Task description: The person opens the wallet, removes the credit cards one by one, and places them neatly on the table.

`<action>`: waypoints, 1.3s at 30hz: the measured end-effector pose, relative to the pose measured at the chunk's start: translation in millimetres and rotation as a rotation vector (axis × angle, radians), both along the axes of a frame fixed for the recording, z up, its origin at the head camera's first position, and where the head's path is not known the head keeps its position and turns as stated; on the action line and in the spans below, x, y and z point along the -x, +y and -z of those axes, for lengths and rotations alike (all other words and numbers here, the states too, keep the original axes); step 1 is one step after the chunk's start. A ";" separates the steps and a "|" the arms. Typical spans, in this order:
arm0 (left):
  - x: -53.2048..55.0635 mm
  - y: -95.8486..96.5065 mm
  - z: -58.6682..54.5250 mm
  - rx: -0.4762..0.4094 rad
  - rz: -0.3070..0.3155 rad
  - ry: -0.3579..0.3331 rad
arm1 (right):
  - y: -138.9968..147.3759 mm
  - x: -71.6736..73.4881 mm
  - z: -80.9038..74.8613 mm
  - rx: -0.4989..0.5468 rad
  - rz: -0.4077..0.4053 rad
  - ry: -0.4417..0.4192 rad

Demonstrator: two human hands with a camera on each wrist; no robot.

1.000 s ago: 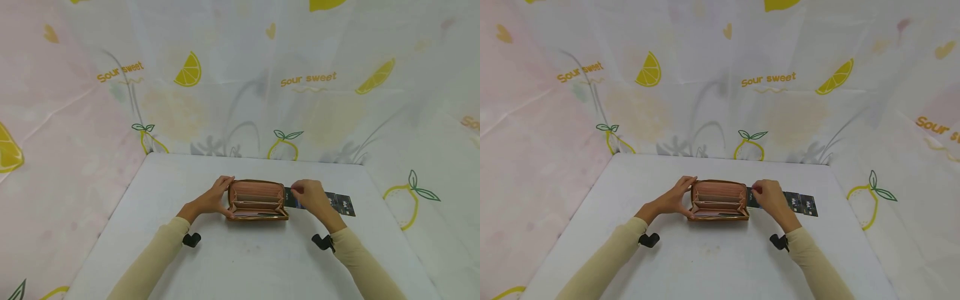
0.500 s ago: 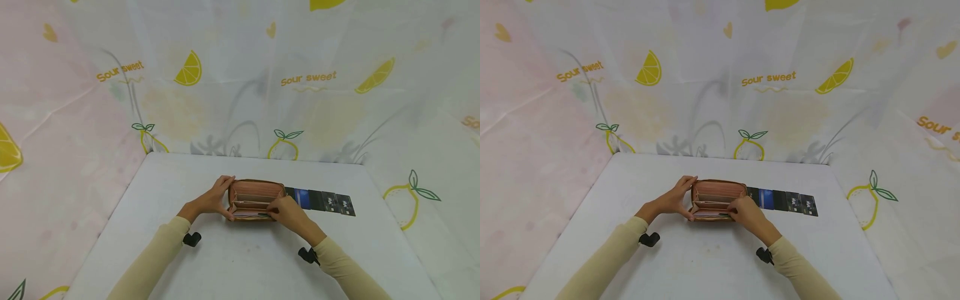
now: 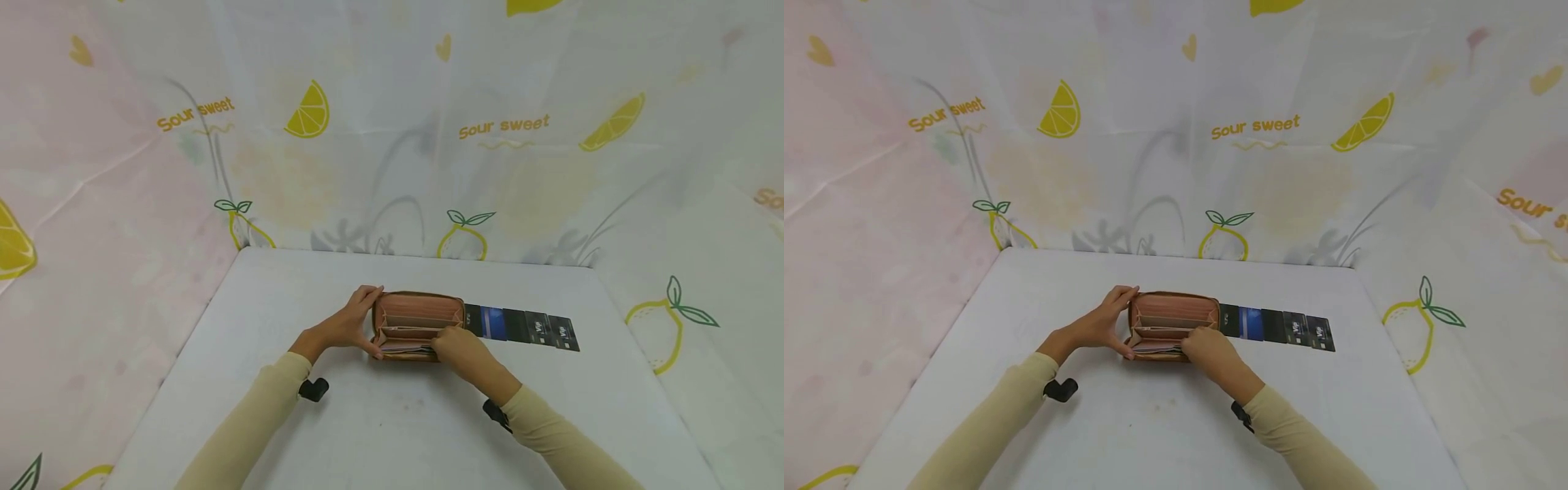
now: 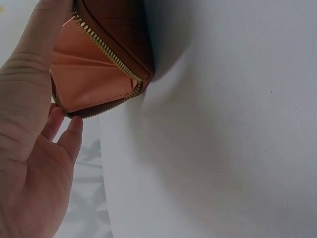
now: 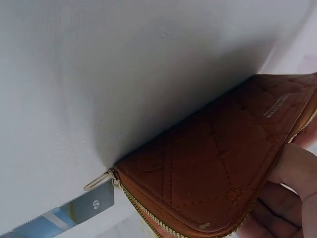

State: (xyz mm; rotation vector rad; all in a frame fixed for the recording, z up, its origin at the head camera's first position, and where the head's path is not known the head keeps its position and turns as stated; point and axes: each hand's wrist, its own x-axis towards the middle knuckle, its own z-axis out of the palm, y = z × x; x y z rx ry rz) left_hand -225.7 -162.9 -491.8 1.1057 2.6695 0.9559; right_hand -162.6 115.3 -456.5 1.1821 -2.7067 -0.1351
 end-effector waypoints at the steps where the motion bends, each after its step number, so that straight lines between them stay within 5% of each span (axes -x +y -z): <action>1: 0.0 0.0 0.1 0.004 -0.002 -0.001 | -0.4 0.2 0.8 -0.011 -0.004 0.014; 8: -1.0 0.4 0.1 0.013 -0.010 -0.011 | -0.4 1.8 1.1 -0.018 -0.050 0.062; 23: -2.0 6.7 0.0 0.058 -0.007 -0.050 | -0.8 -5.3 -3.7 0.066 0.013 -0.134; 30: -2.5 7.5 -1.7 0.055 0.003 -0.029 | 2.4 -15.9 -5.6 -0.068 0.075 -0.083; 39: -1.6 10.4 -2.4 0.054 -0.013 -0.031 | 5.8 -5.1 -4.9 -0.005 0.046 -0.048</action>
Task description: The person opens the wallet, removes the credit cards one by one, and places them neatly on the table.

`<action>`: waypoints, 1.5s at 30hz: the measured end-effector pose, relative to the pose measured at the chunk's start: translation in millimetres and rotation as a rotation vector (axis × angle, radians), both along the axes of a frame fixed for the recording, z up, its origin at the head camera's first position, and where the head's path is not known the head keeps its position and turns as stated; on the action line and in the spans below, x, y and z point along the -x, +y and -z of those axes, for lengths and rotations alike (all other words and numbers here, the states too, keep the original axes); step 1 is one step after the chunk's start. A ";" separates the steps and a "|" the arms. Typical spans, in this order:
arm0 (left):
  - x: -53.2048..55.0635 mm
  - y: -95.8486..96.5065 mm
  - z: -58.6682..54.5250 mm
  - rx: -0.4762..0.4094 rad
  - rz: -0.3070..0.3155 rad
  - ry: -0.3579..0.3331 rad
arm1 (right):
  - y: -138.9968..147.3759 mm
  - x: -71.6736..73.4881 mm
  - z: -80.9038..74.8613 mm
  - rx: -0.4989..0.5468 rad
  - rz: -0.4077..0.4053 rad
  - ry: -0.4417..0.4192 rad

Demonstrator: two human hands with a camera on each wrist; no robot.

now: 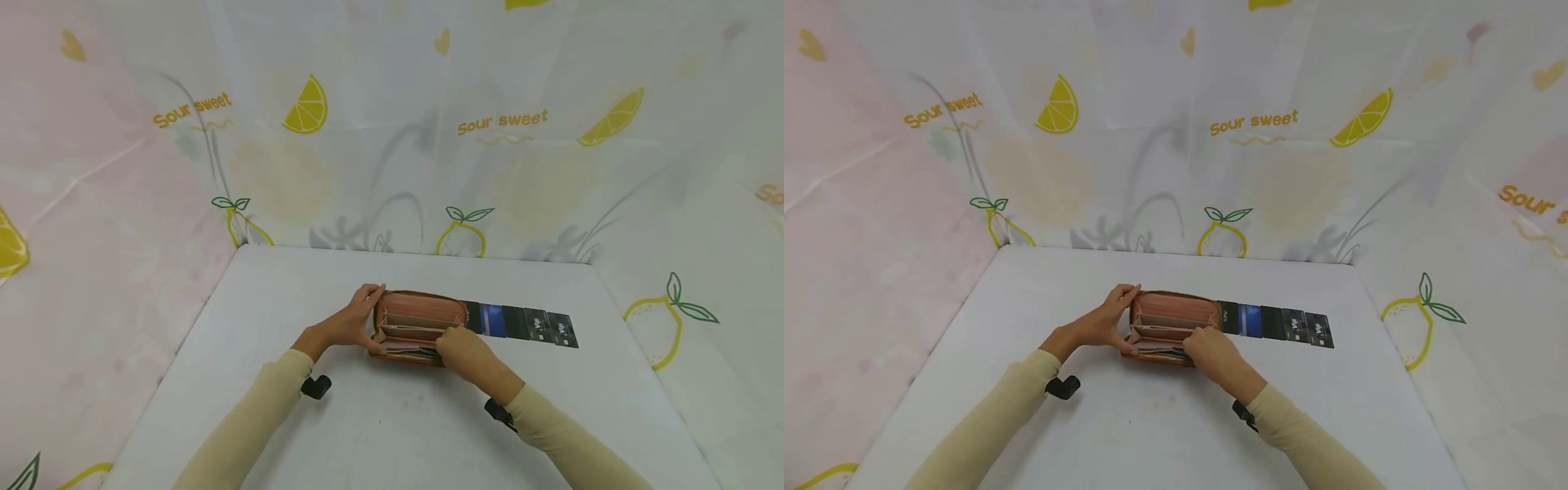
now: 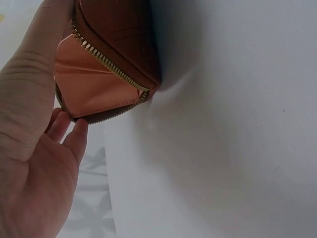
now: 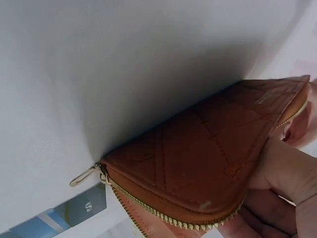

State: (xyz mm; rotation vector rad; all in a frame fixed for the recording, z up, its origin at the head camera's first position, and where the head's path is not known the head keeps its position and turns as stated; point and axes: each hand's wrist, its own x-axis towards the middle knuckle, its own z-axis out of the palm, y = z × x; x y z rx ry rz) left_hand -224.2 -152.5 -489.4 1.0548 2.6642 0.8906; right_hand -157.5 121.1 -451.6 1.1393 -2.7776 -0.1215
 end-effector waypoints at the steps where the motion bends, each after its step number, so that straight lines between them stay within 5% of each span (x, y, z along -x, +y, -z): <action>1: 0.4 0.6 0.5 -0.001 -0.001 0.003 | 1.5 1.1 0.2 0.014 -0.007 0.021; 10: 0.5 2.2 -1.7 -0.008 -0.025 -0.023 | 12.4 5.8 4.6 0.116 -0.114 0.224; 16: 3.6 1.3 -0.8 0.003 -0.045 -0.032 | 16.4 4.4 -1.5 0.190 -0.107 0.136; 21: 4.7 0.6 1.7 -0.002 -0.038 -0.027 | 30.1 7.4 -14.8 0.420 -0.083 -0.016; 29: 5.3 0.6 4.0 -0.022 -0.031 -0.007 | 68.0 15.6 -30.0 0.803 0.171 -0.118; 36: 5.6 0.0 3.8 -0.021 -0.030 -0.009 | 102.2 15.1 -2.3 0.889 0.492 -0.317; 45: 6.0 1.3 2.5 -0.028 -0.024 0.001 | 120.0 13.3 39.8 0.941 0.739 -0.610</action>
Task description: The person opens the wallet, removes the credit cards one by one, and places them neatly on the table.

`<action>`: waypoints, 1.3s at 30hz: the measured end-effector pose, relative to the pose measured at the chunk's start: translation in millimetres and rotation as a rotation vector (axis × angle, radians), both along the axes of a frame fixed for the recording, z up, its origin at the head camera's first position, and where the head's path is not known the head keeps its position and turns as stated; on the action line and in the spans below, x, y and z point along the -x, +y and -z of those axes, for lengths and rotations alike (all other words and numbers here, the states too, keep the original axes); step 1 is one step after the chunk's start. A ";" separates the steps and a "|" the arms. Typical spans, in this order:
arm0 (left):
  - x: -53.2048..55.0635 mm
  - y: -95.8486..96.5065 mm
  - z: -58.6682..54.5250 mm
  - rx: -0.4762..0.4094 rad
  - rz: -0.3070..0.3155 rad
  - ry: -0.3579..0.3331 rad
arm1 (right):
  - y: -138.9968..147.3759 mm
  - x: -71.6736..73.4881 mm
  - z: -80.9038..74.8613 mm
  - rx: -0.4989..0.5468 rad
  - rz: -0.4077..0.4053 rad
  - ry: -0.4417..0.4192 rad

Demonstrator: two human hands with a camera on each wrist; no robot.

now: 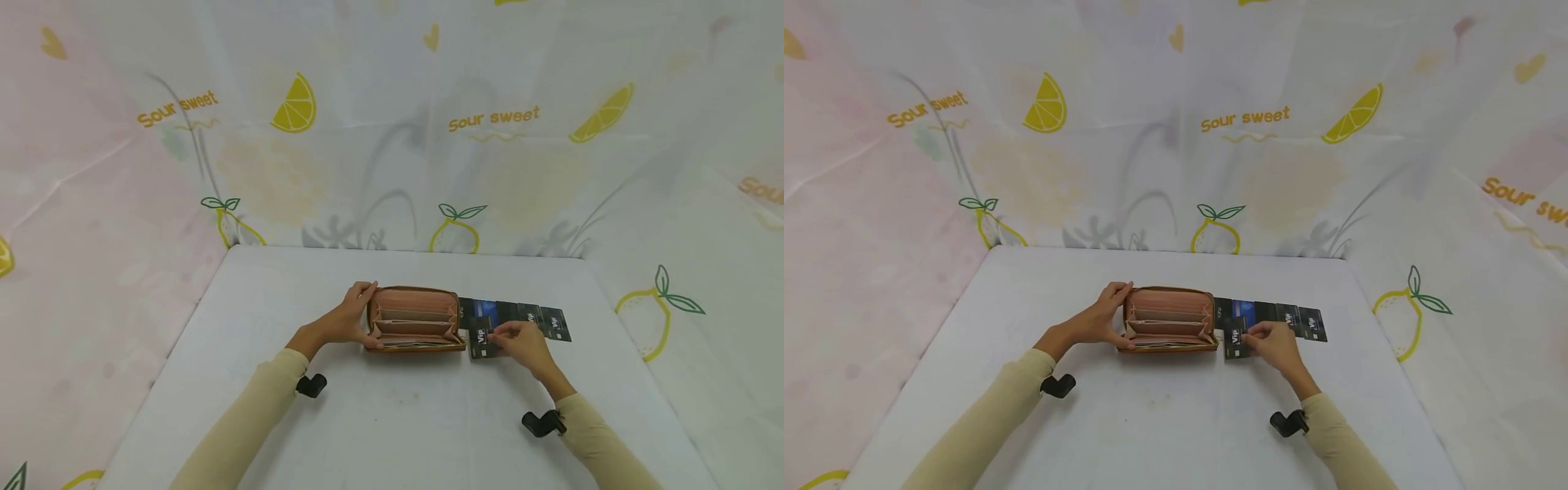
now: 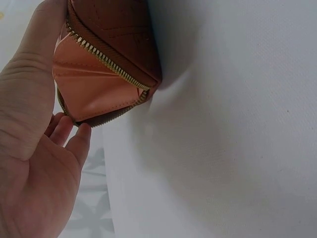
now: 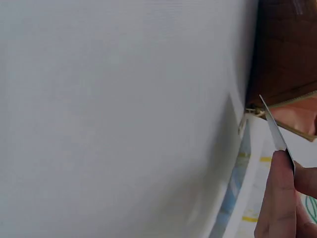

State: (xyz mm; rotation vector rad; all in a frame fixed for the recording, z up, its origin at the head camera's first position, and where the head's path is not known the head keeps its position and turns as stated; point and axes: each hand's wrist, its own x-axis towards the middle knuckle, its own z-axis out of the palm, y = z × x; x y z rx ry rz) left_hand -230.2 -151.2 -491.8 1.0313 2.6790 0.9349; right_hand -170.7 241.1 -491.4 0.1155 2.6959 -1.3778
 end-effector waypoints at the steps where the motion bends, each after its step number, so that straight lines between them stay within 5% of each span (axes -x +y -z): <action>1: 0.1 -0.1 0.2 -0.002 0.002 0.004 | -0.1 0.4 3.7 0.008 0.007 -0.021; 12: 1.2 -0.8 4.8 0.001 0.001 0.009 | -1.8 1.2 26.1 -0.033 -0.023 -0.086; 21: 0.4 -0.2 2.1 -0.005 0.001 -0.004 | -17.0 4.8 19.6 -0.064 -0.063 -0.152; 39: 0.2 0.7 2.0 0.007 -0.008 0.009 | -26.2 11.7 10.0 -0.318 -0.144 0.019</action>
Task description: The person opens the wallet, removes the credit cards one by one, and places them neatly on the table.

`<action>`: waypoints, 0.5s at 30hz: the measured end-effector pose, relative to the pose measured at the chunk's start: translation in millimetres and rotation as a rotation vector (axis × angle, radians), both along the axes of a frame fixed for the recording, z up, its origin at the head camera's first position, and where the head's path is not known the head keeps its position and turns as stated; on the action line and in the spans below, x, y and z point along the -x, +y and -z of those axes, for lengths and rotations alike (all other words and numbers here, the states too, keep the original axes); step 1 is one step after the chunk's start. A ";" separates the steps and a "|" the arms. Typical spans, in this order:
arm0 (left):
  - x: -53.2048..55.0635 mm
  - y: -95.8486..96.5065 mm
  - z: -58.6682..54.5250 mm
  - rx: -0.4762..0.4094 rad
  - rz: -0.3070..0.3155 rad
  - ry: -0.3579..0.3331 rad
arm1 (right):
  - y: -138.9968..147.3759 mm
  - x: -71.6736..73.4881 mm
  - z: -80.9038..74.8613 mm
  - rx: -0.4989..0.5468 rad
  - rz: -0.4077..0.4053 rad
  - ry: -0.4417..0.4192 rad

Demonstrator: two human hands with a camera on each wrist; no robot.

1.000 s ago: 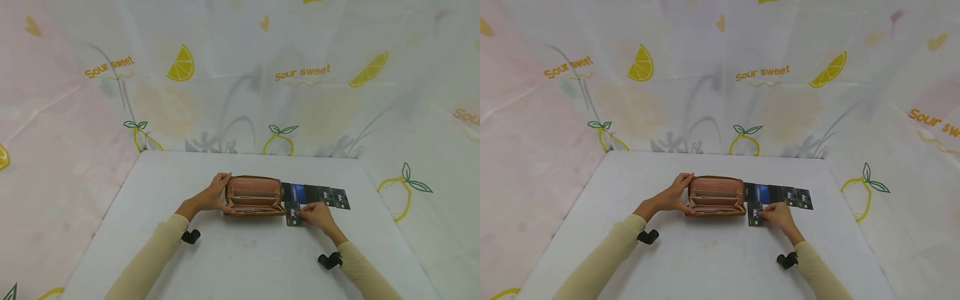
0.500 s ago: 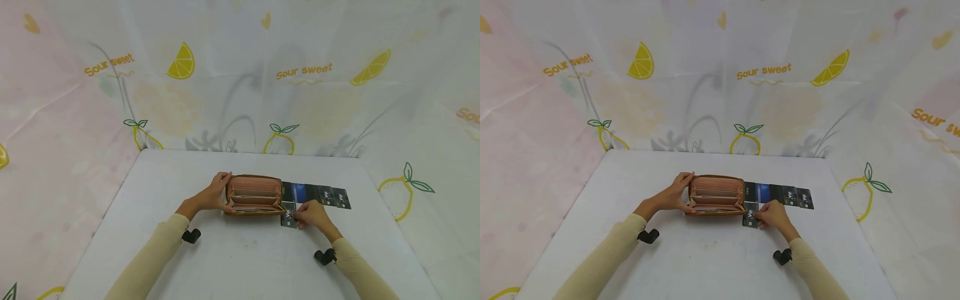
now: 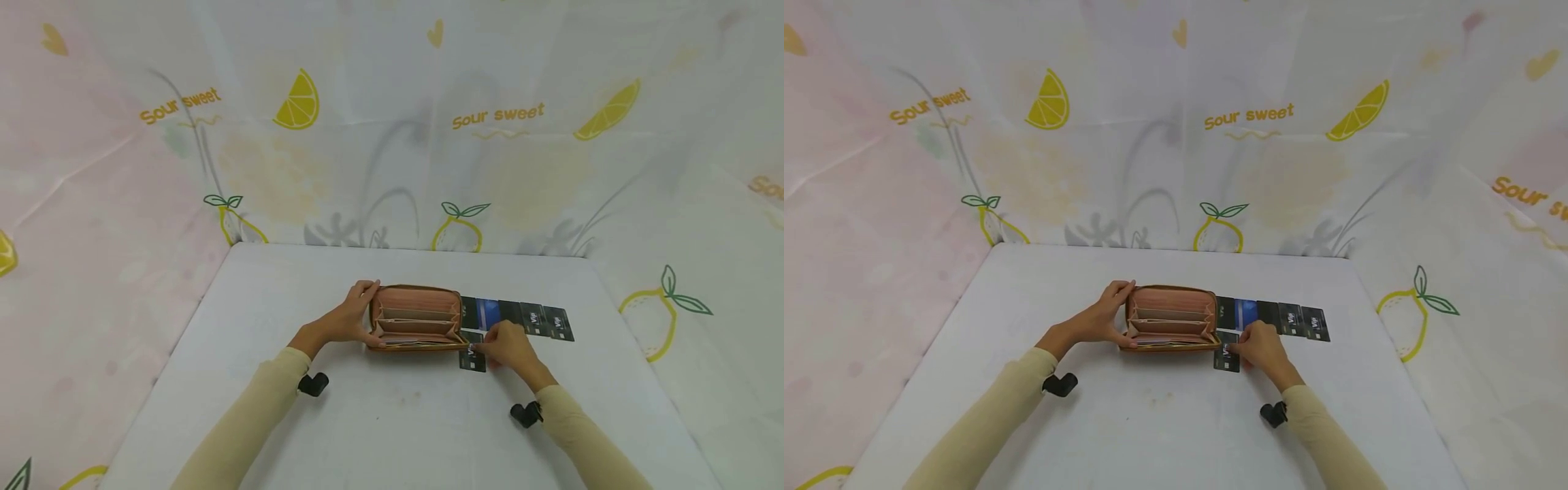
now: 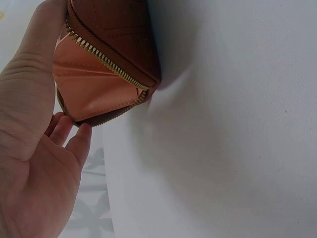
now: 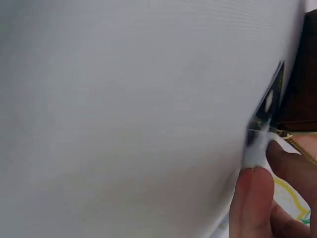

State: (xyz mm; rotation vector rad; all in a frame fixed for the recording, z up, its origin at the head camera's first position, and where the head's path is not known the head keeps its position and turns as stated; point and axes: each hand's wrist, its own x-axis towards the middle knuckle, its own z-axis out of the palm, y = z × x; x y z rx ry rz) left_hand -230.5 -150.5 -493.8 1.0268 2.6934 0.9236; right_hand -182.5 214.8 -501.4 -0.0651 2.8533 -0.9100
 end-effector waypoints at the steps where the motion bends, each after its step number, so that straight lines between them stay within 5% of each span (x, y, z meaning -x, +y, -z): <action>1: -0.2 0.1 -0.3 -0.001 -0.001 -0.007 | -2.0 0.8 -2.5 0.001 -0.017 0.039; 5: -0.7 -0.2 -0.9 -0.001 -0.005 -0.031 | -17.6 2.4 -19.8 0.005 -0.114 0.286; 8: -0.4 -0.7 -0.3 0.000 -0.008 -0.035 | -36.0 -0.1 -35.3 0.023 -0.261 0.452; 10: 0.2 -0.8 0.4 0.001 -0.008 -0.028 | -48.4 -2.9 -42.8 0.031 -0.374 0.491; 15: 0.4 -0.5 1.3 -0.004 -0.004 -0.006 | -70.1 -6.4 -50.0 -0.033 -0.562 0.435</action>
